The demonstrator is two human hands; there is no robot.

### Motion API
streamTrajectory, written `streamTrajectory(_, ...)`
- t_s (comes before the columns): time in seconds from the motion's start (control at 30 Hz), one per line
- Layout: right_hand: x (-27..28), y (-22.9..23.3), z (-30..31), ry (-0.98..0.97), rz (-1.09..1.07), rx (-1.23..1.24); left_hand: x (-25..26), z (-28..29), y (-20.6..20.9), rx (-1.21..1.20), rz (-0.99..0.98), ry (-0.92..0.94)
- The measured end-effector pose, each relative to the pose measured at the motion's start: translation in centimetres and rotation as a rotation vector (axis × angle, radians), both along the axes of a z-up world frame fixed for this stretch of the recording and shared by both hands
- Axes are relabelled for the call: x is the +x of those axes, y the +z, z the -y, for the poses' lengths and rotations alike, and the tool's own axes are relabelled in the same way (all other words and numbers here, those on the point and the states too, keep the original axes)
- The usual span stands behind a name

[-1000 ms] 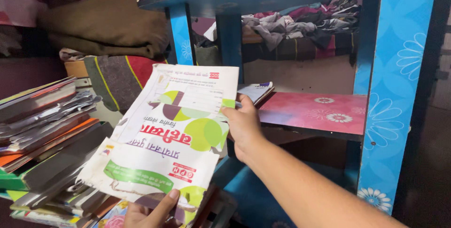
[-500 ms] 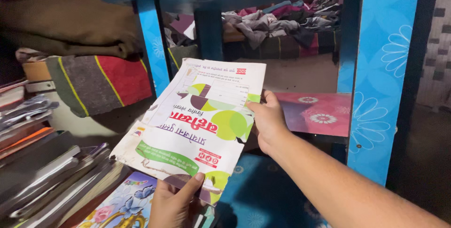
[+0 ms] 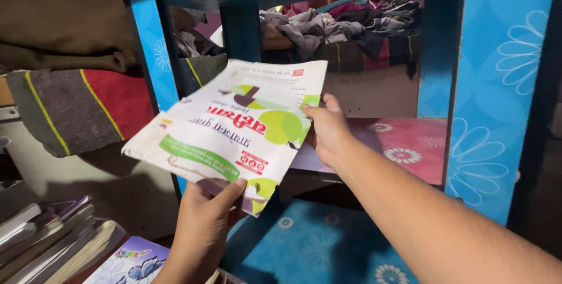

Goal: The person picks up books and loose papers from a pile on the floor and places them onto the shelves of a blue metal rack. They handle items one by one, including an orange notebook, a book with a colorful cover, and several stacks of printed papers, arranging them on the pink and blue shelves.

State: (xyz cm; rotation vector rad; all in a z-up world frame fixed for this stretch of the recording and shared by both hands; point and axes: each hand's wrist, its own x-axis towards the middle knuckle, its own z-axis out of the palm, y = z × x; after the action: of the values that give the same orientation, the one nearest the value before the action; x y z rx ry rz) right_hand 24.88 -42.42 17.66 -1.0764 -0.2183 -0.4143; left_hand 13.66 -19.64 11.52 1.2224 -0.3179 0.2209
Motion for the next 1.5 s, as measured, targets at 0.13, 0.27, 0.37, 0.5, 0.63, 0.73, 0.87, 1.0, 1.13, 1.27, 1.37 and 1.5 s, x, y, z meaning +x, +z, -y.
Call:
streamTrajectory(0.13,3.4,0.6,1.7,-0.047,0.026,0.068,2.1,2.0,2.0,0.021,0.026,-0.02)
streamTrajectory(0.27,6.4,0.6,4.2,-0.059,0.014,0.091,4.2,4.5,2.9,0.01,0.05,-0.033)
streamTrajectory(0.37,8.5,0.0,5.5,-0.058,0.041,0.089,6.0,5.8,2.9,0.012,0.016,-0.024)
streamTrajectory(0.5,9.7,-0.1,5.3,-0.187,-0.149,-0.073,8.9,6.3,2.3,0.022,0.011,0.019)
streamTrajectory(0.63,10.0,-0.1,4.6,-0.047,-0.09,-0.064,11.0,5.8,2.2,-0.012,0.066,0.056)
streamTrajectory(0.73,10.6,-0.4,3.6,-0.006,-0.102,-0.157,11.7,6.2,2.5,-0.048,0.073,0.099)
streamTrajectory(0.87,10.2,-1.8,2.7,-0.128,-0.141,-0.519,11.6,6.7,3.2,0.098,-0.129,0.173)
streamTrajectory(1.0,9.4,-2.3,2.5,-0.186,-0.104,-0.603,11.0,5.7,4.5,0.046,-0.296,0.161)
streamTrajectory(1.13,9.0,-2.3,2.3,-0.278,-0.077,-0.616,10.1,5.0,5.0,0.036,-0.334,0.266)
streamTrajectory(1.27,8.8,-2.1,2.4,-0.471,-0.092,-0.662,9.9,4.6,5.2,0.374,-0.237,0.493)
streamTrajectory(1.37,9.4,-2.6,2.4,-0.453,-0.037,-0.711,10.7,3.7,5.0,0.641,-0.176,0.646)
streamTrajectory(1.5,10.5,-3.0,2.4,-0.503,0.033,-0.852,12.2,2.6,5.4,0.893,-0.259,0.705)
